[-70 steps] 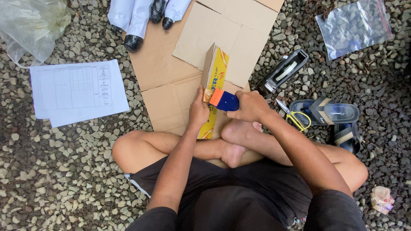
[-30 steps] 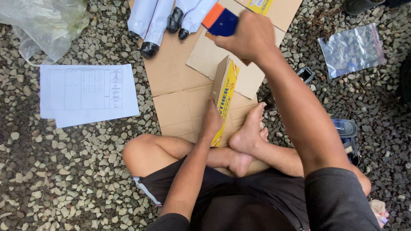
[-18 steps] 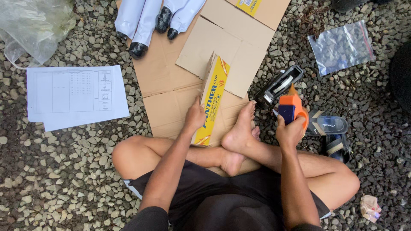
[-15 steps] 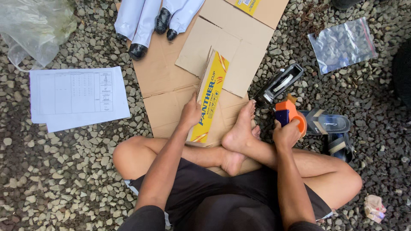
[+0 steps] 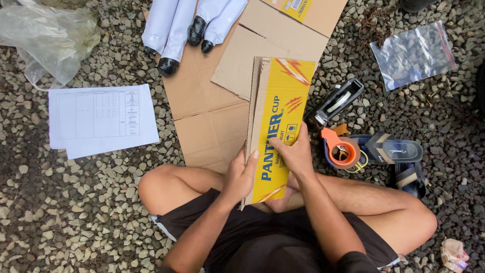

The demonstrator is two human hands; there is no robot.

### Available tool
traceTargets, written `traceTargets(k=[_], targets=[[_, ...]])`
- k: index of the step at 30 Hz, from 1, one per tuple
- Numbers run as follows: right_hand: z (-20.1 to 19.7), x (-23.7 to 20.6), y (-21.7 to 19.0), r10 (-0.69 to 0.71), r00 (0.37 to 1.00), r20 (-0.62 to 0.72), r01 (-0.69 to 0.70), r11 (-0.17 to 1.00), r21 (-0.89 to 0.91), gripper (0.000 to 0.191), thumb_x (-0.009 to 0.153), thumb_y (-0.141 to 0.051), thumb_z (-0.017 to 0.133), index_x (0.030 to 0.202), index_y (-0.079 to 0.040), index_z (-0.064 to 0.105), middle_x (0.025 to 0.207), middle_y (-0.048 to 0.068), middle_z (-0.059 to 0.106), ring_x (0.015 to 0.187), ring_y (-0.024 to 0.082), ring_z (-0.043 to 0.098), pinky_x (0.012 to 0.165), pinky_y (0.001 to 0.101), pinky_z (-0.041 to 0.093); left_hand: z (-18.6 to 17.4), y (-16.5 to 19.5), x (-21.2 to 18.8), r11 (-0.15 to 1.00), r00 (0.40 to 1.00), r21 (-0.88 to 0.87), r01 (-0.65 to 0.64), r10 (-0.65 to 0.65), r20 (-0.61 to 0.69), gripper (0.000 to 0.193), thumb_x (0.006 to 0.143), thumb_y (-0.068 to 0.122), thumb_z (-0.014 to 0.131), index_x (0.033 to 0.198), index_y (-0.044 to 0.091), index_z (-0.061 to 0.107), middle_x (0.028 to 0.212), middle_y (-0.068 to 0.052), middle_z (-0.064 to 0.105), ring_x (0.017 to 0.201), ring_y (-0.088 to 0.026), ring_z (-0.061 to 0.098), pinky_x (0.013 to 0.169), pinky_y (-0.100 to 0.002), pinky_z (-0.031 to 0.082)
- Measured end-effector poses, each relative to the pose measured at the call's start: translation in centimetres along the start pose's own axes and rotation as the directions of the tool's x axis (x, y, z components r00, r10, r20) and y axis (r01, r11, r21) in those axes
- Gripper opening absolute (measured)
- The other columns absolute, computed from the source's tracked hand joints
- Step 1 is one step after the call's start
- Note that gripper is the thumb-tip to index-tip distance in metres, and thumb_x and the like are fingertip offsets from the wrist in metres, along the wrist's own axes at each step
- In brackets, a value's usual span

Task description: The person assembles a cardboard box by folding flaps, applying tape with a handheld dispenser, and cutting excess cardboard with scissors. The person then places a rolled white item inside the box and continues to secure the box with tape.

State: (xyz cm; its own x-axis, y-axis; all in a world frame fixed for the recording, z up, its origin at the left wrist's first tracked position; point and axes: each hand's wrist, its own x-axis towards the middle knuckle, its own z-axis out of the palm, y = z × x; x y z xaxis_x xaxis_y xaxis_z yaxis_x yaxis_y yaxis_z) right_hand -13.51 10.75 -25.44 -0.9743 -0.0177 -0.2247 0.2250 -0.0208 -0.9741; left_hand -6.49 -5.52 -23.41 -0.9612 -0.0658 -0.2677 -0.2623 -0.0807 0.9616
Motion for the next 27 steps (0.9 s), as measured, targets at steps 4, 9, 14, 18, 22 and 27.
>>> traceTargets(k=[4, 9, 14, 18, 22, 27], targets=[[-0.4, -1.5, -1.1, -0.102, 0.995, -0.010, 0.102, 0.995, -0.008, 0.059, 0.076, -0.008, 0.086, 0.124, 0.002, 0.054, 0.105, 0.008, 0.075, 0.090, 0.016, 0.073, 0.081, 0.0308, 0.061, 0.4, 2.3, -3.0, 0.980, 0.981, 0.048, -0.193, 0.192, 0.024, 0.036, 0.109, 0.016, 0.050, 0.137, -0.005, 0.058, 0.117, -0.020, 0.074, 0.105, -0.020, 0.070, 0.094, -0.033, 0.056], [-3.1, -4.0, -0.6, -0.268, 0.961, 0.063, 0.266, 0.963, 0.038, 0.070, 0.070, -0.008, 0.091, 0.127, 0.002, 0.052, 0.111, 0.010, 0.073, 0.097, 0.017, 0.073, 0.086, 0.0325, 0.060, 1.6, 2.4, -5.3, 0.865, 0.867, 0.050, -0.498, 0.497, 0.038, 0.048, 0.107, 0.006, 0.051, 0.150, -0.014, 0.041, 0.158, -0.031, 0.045, 0.146, -0.036, 0.050, 0.119, -0.040, 0.041], [-7.4, -5.5, 1.8, -0.464, 0.868, 0.175, 0.439, 0.883, 0.165, 0.072, 0.075, -0.008, 0.091, 0.135, 0.003, 0.052, 0.123, 0.015, 0.066, 0.112, 0.023, 0.068, 0.098, 0.0379, 0.057, 3.1, 0.1, -6.8, 0.792, 0.789, -0.016, -0.611, 0.610, 0.076, 0.054, 0.102, 0.001, 0.063, 0.152, -0.003, 0.041, 0.162, -0.031, 0.041, 0.149, -0.041, 0.050, 0.121, -0.044, 0.045], [-10.6, -4.3, 1.5, -0.620, 0.704, 0.346, 0.593, 0.781, 0.193, 0.047, 0.095, -0.012, 0.076, 0.134, 0.004, 0.056, 0.137, 0.025, 0.065, 0.128, 0.035, 0.068, 0.109, 0.0451, 0.055, 3.8, -1.9, -6.5, 0.662, 0.652, -0.097, -0.743, 0.749, 0.116, 0.070, 0.094, 0.002, 0.079, 0.151, 0.011, 0.039, 0.162, -0.029, 0.038, 0.146, -0.037, 0.053, 0.115, -0.040, 0.050], [-10.8, -3.7, -1.3, -0.781, 0.480, 0.400, 0.793, 0.581, 0.182, 0.054, 0.094, -0.021, 0.084, 0.130, 0.005, 0.052, 0.134, 0.029, 0.061, 0.128, 0.036, 0.064, 0.111, 0.0484, 0.053, 4.9, -3.0, -5.4, 0.594, 0.586, -0.071, -0.801, 0.804, 0.103, 0.074, 0.091, -0.001, 0.079, 0.152, 0.014, 0.040, 0.162, -0.025, 0.040, 0.151, -0.040, 0.045, 0.125, -0.051, 0.040], [-9.2, -4.4, -4.8, -0.798, 0.483, 0.360, 0.787, 0.576, 0.220, 0.051, 0.093, -0.024, 0.080, 0.128, 0.002, 0.055, 0.130, 0.028, 0.065, 0.126, 0.036, 0.067, 0.110, 0.0487, 0.055, 5.3, -2.8, -4.8, 0.609, 0.597, -0.179, -0.773, 0.793, 0.120, 0.072, 0.094, -0.002, 0.075, 0.153, 0.016, 0.039, 0.165, -0.027, 0.036, 0.155, -0.043, 0.040, 0.126, -0.052, 0.042]])
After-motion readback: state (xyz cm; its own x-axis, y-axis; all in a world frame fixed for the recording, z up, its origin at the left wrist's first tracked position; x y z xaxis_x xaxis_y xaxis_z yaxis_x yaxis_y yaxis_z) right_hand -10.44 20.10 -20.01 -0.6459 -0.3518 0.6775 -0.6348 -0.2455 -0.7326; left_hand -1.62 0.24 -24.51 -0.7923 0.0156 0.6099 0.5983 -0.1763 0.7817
